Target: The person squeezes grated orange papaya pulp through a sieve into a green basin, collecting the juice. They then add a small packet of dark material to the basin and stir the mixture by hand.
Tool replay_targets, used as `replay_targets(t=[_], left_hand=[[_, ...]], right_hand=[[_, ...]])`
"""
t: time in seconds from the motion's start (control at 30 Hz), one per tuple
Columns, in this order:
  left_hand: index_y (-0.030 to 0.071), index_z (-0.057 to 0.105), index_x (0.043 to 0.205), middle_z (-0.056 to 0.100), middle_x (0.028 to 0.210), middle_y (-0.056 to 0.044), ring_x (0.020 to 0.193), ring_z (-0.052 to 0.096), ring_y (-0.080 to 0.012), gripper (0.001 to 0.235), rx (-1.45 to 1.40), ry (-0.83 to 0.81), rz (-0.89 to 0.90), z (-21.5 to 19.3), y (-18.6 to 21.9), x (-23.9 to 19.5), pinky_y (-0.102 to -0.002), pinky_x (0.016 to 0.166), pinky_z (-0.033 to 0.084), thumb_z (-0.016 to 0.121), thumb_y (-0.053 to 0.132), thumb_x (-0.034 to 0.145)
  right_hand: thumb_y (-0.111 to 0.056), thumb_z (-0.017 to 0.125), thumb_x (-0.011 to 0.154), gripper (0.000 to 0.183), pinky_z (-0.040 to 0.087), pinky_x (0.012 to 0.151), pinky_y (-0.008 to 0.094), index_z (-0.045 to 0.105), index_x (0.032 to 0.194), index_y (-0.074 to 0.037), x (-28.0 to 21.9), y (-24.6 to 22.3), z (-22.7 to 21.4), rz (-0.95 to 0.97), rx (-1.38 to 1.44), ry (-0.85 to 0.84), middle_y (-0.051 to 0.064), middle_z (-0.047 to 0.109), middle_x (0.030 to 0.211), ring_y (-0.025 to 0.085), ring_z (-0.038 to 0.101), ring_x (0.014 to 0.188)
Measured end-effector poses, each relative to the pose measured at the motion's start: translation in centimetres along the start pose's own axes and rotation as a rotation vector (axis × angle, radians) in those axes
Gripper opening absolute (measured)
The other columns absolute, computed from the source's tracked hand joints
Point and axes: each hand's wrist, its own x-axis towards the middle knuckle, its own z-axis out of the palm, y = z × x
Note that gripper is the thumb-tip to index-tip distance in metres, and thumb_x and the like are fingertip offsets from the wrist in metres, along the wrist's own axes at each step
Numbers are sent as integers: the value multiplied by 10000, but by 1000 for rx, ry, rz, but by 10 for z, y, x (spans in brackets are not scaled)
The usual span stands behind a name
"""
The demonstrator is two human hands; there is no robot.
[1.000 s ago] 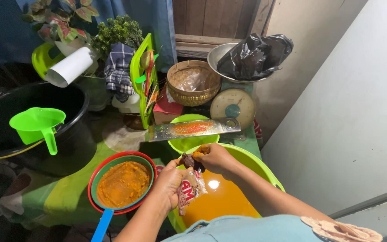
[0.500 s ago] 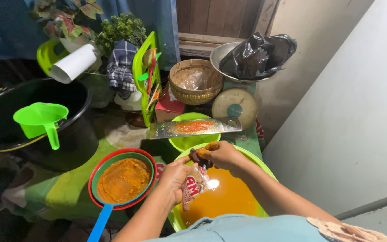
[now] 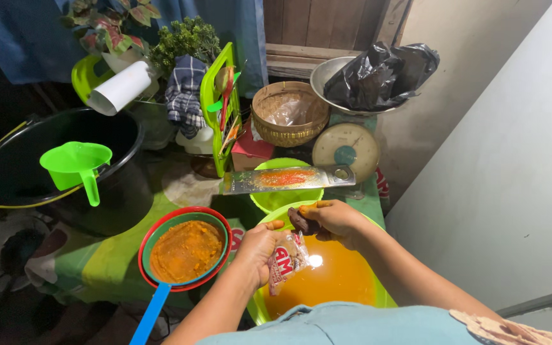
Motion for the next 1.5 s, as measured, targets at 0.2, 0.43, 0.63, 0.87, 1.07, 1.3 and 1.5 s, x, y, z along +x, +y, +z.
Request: replay_targets(t=[0.2,0.43,0.63,0.87,1.07,1.3,1.5], left_hand=[[19,583,1159,694,945,-167,721,713,-280,306,55,22,4,-6,-6,9,-463,628,610,689,-8,874],[-16,612,1112,723,879,-196,688,707,-307,261,-43,153,-183,-23,-22,24,-467,634,600,577,220,1007],[111,660,1015,684,783,-96,616,650,-245,411,-299,10,-225,-63,-14,69,-390,562,538,464,472,1020],[156,680,1083,743,1054,-95,952,694,-330,503,-392,137,-189,-108,14,52,-576,841,537,396,565,1011],[113,675,1158,725,1143,-134,1027,691,-345,502,-485,116,-85,-149,24,53,-648,904,517,347,475,1041],[113,614,1225,682,1234,-90,1009,695,-235,363,-520,639,246,-196,53,60,-427,828,561,598,411,1018],[53,532,1308,640,1191,-170,942,686,-331,443,155,931,493,-149,58,26,-455,770,579,690,242,940]], right_hand=[[-359,599,1013,249,388,545,265,690,979,-130,2,8,-11,-12,145,-126,-26,599,760,89,453,600],[-361,511,1038,286,586,743,379,661,1030,-117,2,9,-16,155,340,4,19,600,822,145,569,691],[-314,488,1024,333,599,793,396,656,1142,-52,-6,9,-8,118,487,-58,124,700,1028,265,698,873],[-281,619,999,213,572,805,327,692,1137,-135,-12,19,-5,135,399,-123,6,690,1017,184,675,931],[-251,598,982,188,578,816,347,708,1091,-144,-15,24,-1,178,365,-87,25,701,979,200,685,927],[-200,646,968,110,566,794,308,698,1039,-133,-24,25,5,146,394,-78,16,672,911,171,671,851],[-155,658,967,54,498,683,284,684,961,-109,-26,36,5,12,456,-164,-7,599,796,129,589,700]])
